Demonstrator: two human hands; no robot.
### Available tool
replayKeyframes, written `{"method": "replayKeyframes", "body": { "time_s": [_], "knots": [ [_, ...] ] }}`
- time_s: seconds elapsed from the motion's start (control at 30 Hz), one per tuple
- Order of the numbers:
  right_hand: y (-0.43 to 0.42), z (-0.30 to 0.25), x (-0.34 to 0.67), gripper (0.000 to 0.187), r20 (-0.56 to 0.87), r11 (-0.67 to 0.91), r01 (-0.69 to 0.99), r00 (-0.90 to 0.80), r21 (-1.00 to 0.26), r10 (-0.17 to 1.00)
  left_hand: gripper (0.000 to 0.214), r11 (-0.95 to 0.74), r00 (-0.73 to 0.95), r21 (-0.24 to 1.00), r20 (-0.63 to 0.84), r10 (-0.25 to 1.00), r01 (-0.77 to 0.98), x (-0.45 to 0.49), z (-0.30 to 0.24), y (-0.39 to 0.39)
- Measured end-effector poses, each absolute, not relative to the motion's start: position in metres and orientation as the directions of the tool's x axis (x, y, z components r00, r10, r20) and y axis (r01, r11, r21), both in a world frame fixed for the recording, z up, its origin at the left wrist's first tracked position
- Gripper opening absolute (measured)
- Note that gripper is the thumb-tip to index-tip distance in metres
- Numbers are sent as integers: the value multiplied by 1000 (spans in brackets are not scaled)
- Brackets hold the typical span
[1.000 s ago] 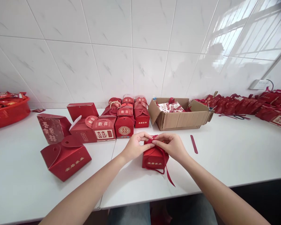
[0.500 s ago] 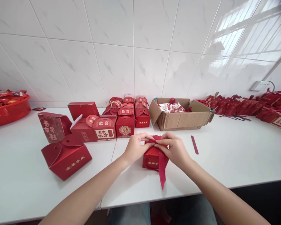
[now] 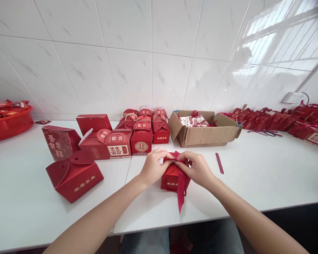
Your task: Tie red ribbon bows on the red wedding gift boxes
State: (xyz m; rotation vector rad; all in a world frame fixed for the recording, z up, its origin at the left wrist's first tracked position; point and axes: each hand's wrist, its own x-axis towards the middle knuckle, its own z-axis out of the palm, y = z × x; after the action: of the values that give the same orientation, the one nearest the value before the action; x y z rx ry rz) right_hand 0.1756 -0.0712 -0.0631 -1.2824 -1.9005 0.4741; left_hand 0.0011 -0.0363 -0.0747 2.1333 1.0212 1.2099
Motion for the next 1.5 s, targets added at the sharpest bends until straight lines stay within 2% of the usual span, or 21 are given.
{"method": "replayKeyframes", "body": {
  "time_s": [0.13, 0.23, 0.4, 0.53, 0.7, 0.83, 1.0, 1.17, 1.27, 1.4, 1.5],
  "knots": [
    [-70, -63, 177, 7, 366, 383, 561, -149, -733, 919, 9, -603, 356, 689, 489, 796, 402, 2, -74, -33],
    [-68, -63, 178, 18, 340, 358, 472, -127, -805, 932, 8, -601, 355, 694, 487, 798, 397, 3, -72, -33],
    [-64, -62, 181, 32, 121, 152, 205, -157, -967, 980, 6, -575, 367, 751, 460, 809, 325, 2, -68, -34],
    [-64, -56, 182, 37, 32, 48, 74, -198, -996, 980, 6, -567, 380, 769, 450, 808, 295, 2, -67, -33],
    [-66, -49, 180, 34, -5, 26, 135, -227, -990, 974, 6, -537, 352, 790, 432, 830, 296, 7, -66, -31],
    [-67, -52, 179, 37, 6, 27, 114, -178, -993, 984, 8, -554, 261, 752, 490, 832, 357, 8, -63, -35],
    [-69, -58, 178, 37, 18, 34, 112, -147, -993, 989, 13, -592, 415, 705, 439, 797, 391, 4, -59, -43],
    [-82, -50, 180, 28, 4, 28, 120, -195, -992, 981, 4, -564, 450, 716, 379, 808, 411, 2, -60, -39],
    [-88, -45, 187, 22, 85, 131, 303, -160, -944, 983, 5, -558, 450, 718, 370, 813, 416, 1, -61, -37],
    [-79, -48, 197, 15, 299, 244, 642, -24, -727, 954, 6, -571, 453, 718, 388, 803, 398, 1, -60, -38],
    [-59, -57, 203, 22, 325, 331, 625, -128, -707, 937, 5, -592, 459, 704, 408, 789, 392, 0, -60, -39]
  ]
}}
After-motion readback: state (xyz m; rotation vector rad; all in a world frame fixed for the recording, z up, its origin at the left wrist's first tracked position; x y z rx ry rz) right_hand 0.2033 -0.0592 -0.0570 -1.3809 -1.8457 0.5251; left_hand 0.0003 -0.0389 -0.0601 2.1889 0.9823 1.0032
